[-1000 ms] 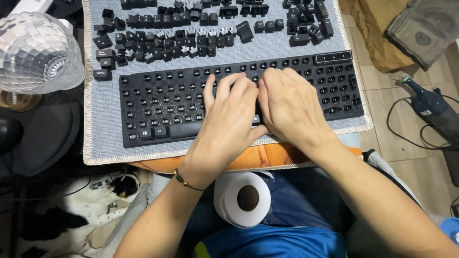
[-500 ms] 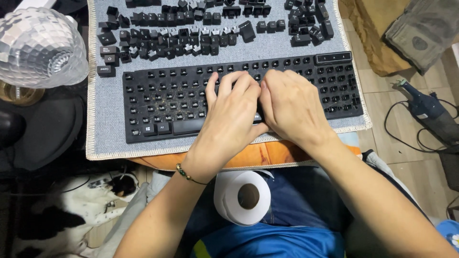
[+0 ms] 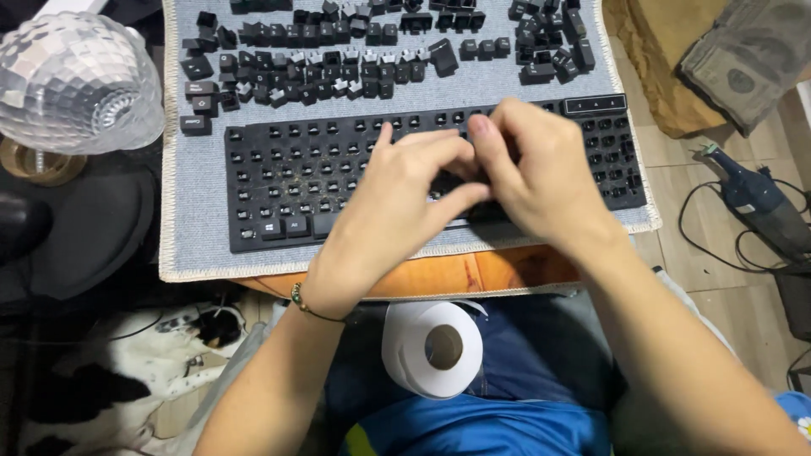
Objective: The person is assembling a mechanical keyboard by attaching keycaps to the switches.
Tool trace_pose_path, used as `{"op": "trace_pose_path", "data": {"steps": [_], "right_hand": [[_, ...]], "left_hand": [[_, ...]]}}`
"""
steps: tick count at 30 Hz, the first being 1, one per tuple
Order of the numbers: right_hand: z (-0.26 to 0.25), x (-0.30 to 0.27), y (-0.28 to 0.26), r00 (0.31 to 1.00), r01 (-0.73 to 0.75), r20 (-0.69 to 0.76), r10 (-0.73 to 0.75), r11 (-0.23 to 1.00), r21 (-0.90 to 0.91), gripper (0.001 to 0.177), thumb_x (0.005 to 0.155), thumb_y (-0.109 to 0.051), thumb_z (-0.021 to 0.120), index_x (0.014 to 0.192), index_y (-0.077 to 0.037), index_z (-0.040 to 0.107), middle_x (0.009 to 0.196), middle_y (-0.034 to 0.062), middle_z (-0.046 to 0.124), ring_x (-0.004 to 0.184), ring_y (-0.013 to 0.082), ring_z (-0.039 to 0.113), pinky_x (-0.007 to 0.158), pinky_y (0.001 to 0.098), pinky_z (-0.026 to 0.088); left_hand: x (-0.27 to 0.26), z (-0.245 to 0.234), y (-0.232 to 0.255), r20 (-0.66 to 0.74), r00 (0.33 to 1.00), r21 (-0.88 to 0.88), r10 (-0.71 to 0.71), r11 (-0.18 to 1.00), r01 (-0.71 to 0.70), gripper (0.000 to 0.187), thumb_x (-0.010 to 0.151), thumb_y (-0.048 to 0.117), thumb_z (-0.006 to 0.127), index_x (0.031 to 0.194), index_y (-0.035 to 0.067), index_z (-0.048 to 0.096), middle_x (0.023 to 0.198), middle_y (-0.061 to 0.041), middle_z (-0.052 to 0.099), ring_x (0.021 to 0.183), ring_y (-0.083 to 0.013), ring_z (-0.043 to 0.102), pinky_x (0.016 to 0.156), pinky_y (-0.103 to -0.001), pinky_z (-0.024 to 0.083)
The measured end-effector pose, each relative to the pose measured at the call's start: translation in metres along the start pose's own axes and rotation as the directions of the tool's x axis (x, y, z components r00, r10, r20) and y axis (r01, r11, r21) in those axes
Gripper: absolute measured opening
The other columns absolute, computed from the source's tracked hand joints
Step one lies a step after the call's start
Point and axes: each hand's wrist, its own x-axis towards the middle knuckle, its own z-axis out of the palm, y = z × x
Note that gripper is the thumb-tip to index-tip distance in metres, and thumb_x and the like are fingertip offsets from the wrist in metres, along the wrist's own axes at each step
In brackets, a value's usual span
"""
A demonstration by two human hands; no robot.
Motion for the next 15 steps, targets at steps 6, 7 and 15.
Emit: {"op": "trace_pose_path", "data": {"steps": [6, 7, 15], "right_hand": [[-0.015, 0.017, 0.015, 0.959, -0.211, 0.28, 0.047, 0.778, 0.592, 0.018, 0.095, 0.008, 0.07, 0.11, 0.002, 0.061, 0.114, 0.0071, 0.057, 0.103, 0.0159, 0.062, 0.099, 0.0274, 0.055], [-0.016, 0.023, 0.018, 0.958, -0.207, 0.284, 0.039, 0.779, 0.592, 0.018, 0.095, 0.008, 0.07, 0.11, 0.002, 0.061, 0.114, 0.0071, 0.057, 0.103, 0.0159, 0.062, 0.099, 0.0274, 0.055], [0.016, 0.075, 0.056, 0.987, -0.029, 0.163, 0.008, 0.992, 0.125, 0.023, 0.087, 0.003, 0.088, 0.104, 0.003, 0.073, 0.093, 0.0082, 0.073, 0.082, 0.0137, 0.068, 0.073, 0.0261, 0.057]], "left_hand": [[0.002, -0.036, -0.003, -0.148, 0.985, 0.036, 0.088, 0.996, -0.083, 0.011, 0.082, 0.009, 0.077, 0.09, 0.002, 0.072, 0.084, -0.004, 0.072, 0.074, -0.0178, 0.067, 0.084, -0.031, 0.049], [0.002, -0.038, -0.007, -0.155, 0.984, 0.04, 0.086, 0.996, -0.081, 0.011, 0.082, 0.009, 0.077, 0.09, 0.002, 0.072, 0.084, -0.004, 0.072, 0.074, -0.0178, 0.067, 0.084, -0.031, 0.049], [-0.008, -0.063, -0.031, -0.177, 0.983, 0.28, -0.038, 0.956, 0.087, 0.029, 0.083, 0.017, 0.081, 0.109, 0.006, 0.071, 0.087, 0.002, 0.078, 0.092, -0.0214, 0.067, 0.088, -0.035, 0.05]]}}
